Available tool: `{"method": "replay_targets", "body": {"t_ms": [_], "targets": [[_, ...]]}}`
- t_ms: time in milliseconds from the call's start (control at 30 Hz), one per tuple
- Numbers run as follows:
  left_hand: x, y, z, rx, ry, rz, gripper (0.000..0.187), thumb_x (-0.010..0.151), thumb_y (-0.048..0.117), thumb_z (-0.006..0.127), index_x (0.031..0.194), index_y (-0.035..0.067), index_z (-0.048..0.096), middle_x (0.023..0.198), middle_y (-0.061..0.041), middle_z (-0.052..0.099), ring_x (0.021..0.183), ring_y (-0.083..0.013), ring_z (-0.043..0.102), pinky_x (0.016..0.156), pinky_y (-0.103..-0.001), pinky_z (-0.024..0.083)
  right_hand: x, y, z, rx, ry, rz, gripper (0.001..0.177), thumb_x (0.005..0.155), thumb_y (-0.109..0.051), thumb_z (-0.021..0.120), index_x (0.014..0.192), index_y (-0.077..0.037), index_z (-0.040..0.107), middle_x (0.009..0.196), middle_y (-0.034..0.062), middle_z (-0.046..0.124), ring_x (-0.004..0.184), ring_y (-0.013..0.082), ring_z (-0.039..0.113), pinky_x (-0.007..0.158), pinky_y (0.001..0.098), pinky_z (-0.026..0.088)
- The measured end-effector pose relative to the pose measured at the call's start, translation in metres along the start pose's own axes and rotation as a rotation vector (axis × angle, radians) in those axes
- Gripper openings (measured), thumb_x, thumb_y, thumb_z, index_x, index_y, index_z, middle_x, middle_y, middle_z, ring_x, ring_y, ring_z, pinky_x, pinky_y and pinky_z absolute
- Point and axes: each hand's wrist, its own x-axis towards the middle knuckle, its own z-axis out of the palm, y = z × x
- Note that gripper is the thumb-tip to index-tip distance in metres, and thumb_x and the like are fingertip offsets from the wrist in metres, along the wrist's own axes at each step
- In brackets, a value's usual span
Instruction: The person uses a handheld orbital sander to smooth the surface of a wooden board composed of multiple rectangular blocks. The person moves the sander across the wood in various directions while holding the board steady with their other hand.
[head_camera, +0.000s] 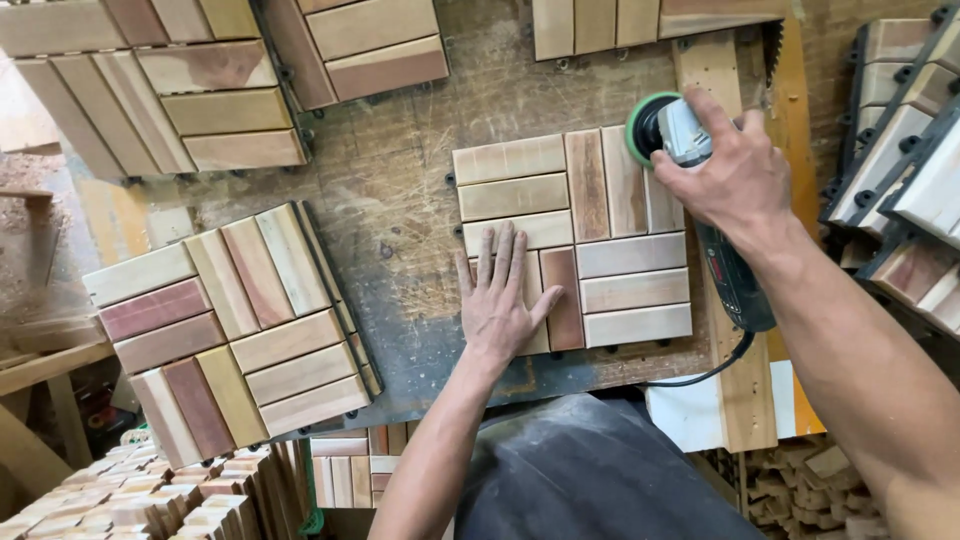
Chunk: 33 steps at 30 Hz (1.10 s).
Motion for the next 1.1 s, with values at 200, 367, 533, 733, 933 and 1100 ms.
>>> {"method": "replay_targets", "body": {"t_ms": [200,367,533,733,933,1100], "targets": [[0.001,0.000,-0.001,0.003,0.073,-0.100,0.091,0.091,0.071,0.056,0.159,0.012,0.042,0.168,-0.011,0.036,0.158,-0.0313,0.027,0.123,-0.067,0.012,0.000,-0.045,0.010,0.100,-0.042,-0.011,0.072,0.086,-0.052,0.077,0.152,-0.033,0.057,0.110,0.0214,0.056,0.093,0.0573,0.069,0.077,0.0641,0.058],[0.003,-0.005,0.000,-0.020,0.077,-0.166,0.092,0.091,0.070,0.057,0.159,0.011,0.041,0.169,-0.012,0.034,0.158,-0.0320,0.025,0.124,-0.065,0.009,-0.008,-0.091,0.013,0.083,-0.099,-0.022,0.073,0.086,-0.055,0.073,0.153,-0.036,0.052,0.116,0.0230,0.055,0.094,0.0592,0.068,0.082,0.0659,0.057],[0.014,-0.020,0.005,-0.057,0.120,-0.204,0.091,0.088,0.066,0.064,0.156,0.009,0.045,0.167,-0.015,0.037,0.156,-0.0368,0.032,0.123,-0.065,0.019,-0.008,-0.109,0.028,0.074,-0.107,-0.073,0.073,0.087,-0.059,0.070,0.154,-0.036,0.050,0.116,0.0215,0.053,0.089,0.0605,0.069,0.081,0.0647,0.057],[0.020,-0.037,0.003,-0.118,0.054,-0.209,0.085,0.088,0.061,0.067,0.151,0.006,0.052,0.166,-0.014,0.039,0.156,-0.0348,0.033,0.123,-0.064,0.022,-0.009,-0.145,0.035,0.083,-0.101,-0.114,0.073,0.087,-0.060,0.071,0.153,-0.036,0.051,0.119,0.0221,0.053,0.091,0.0611,0.068,0.081,0.0653,0.057],[0.034,-0.059,0.008,-0.340,0.153,-0.325,0.067,0.099,0.038,0.060,0.155,0.004,0.045,0.165,-0.017,0.039,0.153,-0.0351,0.037,0.124,-0.057,0.027,-0.003,-0.155,0.031,0.162,-0.192,-0.049,0.083,0.083,-0.049,0.078,0.155,-0.033,0.039,0.120,0.0211,0.050,0.095,0.0612,0.067,0.085,0.0681,0.055],[0.042,-0.061,0.009,-0.327,0.075,-0.284,0.072,0.095,0.044,0.065,0.152,0.003,0.046,0.164,-0.018,0.040,0.153,-0.0338,0.037,0.125,-0.057,0.025,-0.009,-0.132,0.016,0.156,-0.191,-0.004,0.078,0.087,-0.046,0.077,0.154,-0.021,0.046,0.120,0.0274,0.053,0.100,0.0641,0.064,0.085,0.0723,0.052]]}}
